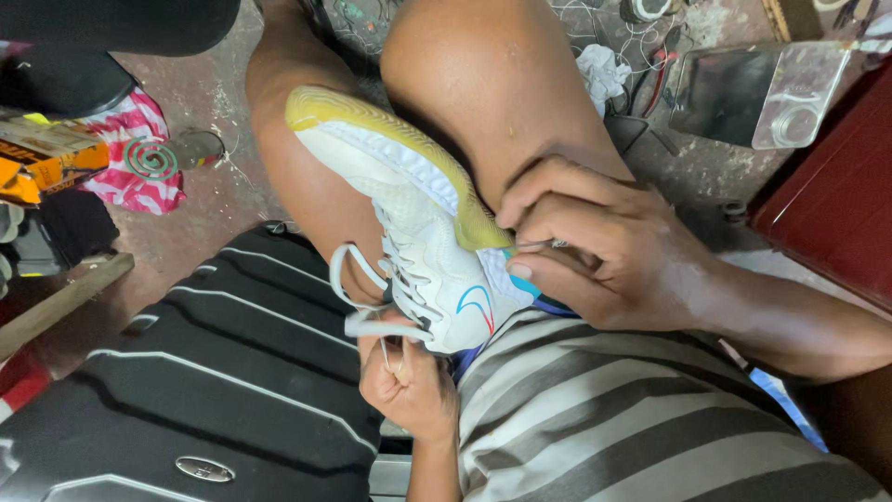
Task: The person sits on the floor and sews the sole of a white sneaker using a needle and thread. They repeatedly push the needle through the shoe's material and pull the thread tight to secure the sole.
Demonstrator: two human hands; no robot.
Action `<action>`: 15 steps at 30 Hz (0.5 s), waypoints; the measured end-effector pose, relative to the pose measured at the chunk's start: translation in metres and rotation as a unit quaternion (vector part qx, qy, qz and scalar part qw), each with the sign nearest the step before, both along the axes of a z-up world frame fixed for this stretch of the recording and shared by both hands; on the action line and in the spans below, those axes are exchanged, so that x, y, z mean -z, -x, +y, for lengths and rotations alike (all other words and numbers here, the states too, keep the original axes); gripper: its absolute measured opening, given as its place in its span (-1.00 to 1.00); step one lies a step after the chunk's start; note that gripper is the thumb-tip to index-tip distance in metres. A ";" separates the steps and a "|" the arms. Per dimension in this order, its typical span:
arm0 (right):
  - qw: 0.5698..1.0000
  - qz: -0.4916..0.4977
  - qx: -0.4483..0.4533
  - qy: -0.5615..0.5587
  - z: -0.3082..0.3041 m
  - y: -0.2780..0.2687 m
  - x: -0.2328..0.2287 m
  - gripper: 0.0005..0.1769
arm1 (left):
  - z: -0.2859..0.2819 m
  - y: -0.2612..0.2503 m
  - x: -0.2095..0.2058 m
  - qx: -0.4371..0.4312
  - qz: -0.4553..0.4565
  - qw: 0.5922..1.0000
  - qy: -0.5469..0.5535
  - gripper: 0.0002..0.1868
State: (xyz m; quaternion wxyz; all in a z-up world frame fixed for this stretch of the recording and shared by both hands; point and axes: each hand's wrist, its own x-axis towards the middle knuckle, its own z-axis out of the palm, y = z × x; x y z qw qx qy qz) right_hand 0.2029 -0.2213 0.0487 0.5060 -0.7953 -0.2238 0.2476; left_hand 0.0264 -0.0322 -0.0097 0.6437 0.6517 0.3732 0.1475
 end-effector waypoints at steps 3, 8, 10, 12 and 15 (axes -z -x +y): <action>0.992 0.038 0.032 -0.114 0.008 0.006 0.010 -0.86 | 0.010 0.011 -0.002 0.091 -0.039 0.994 0.036 -0.84; 0.975 0.035 0.041 -0.215 0.012 0.014 0.020 -0.86 | 0.015 -0.006 -0.019 0.158 0.072 0.984 0.034 -0.91; 0.971 0.051 0.042 -0.229 0.014 0.019 0.020 -0.88 | 0.016 -0.015 -0.027 0.224 0.085 0.966 -0.098 -0.94; 0.971 0.044 0.034 -0.230 0.017 0.017 0.021 -0.89 | 0.014 -0.027 -0.031 0.238 0.056 0.957 -0.159 -0.93; 0.975 0.032 0.015 -0.218 0.021 0.015 0.020 -0.90 | 0.014 -0.036 -0.038 0.266 0.061 0.942 -0.197 -0.93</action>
